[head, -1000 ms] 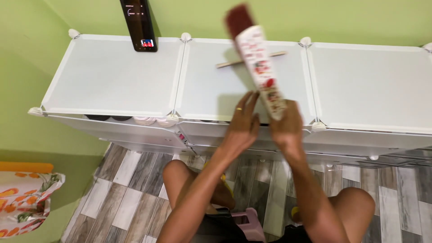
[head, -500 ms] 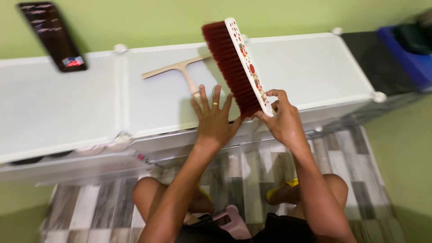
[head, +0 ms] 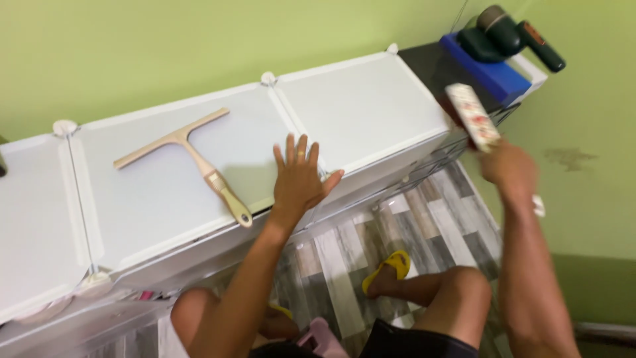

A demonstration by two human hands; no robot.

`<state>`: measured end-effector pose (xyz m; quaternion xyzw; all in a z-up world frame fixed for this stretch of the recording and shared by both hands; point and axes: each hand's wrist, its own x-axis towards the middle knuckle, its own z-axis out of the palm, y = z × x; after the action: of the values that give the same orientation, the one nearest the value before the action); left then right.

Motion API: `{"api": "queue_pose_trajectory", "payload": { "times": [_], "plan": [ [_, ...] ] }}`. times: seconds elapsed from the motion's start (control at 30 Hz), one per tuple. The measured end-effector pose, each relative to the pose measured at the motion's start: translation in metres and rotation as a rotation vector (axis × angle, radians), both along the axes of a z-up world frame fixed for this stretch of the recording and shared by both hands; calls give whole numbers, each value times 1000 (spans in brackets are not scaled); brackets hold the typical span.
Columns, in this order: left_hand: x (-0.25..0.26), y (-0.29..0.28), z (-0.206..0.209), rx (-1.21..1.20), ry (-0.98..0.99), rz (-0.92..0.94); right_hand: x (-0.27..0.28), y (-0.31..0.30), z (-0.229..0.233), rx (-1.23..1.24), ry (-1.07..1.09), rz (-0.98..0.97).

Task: Cleaning shoes with a brush and organizing them into a shoe rack.

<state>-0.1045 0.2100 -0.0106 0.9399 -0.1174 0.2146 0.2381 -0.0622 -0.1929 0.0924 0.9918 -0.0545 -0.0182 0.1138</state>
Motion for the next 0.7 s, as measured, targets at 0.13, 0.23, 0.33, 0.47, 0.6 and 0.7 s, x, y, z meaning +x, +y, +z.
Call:
{"api": "queue_pose_trajectory", "payload": {
  "times": [0.13, 0.23, 0.33, 0.47, 0.6, 0.7],
  "plan": [
    [-1, -3, -2, 24, -31, 35, -9, -4, 12, 202, -146, -54],
    [0, -1, 1, 65, 89, 49, -7, 109, 24, 465, 63, 37],
    [2, -2, 1, 113, 167, 73, 57, 185, -38, 454, 144, 426],
    [1, -2, 19, 168, 298, 62, 126, 191, -36, 388, 212, 225],
    [-1, -1, 36, 176, 388, 52, 159, 46, -48, 137, -94, 87],
    [-1, -1, 32, 208, 353, 15, 127, -55, -53, 74, -305, -212]
  ]
}}
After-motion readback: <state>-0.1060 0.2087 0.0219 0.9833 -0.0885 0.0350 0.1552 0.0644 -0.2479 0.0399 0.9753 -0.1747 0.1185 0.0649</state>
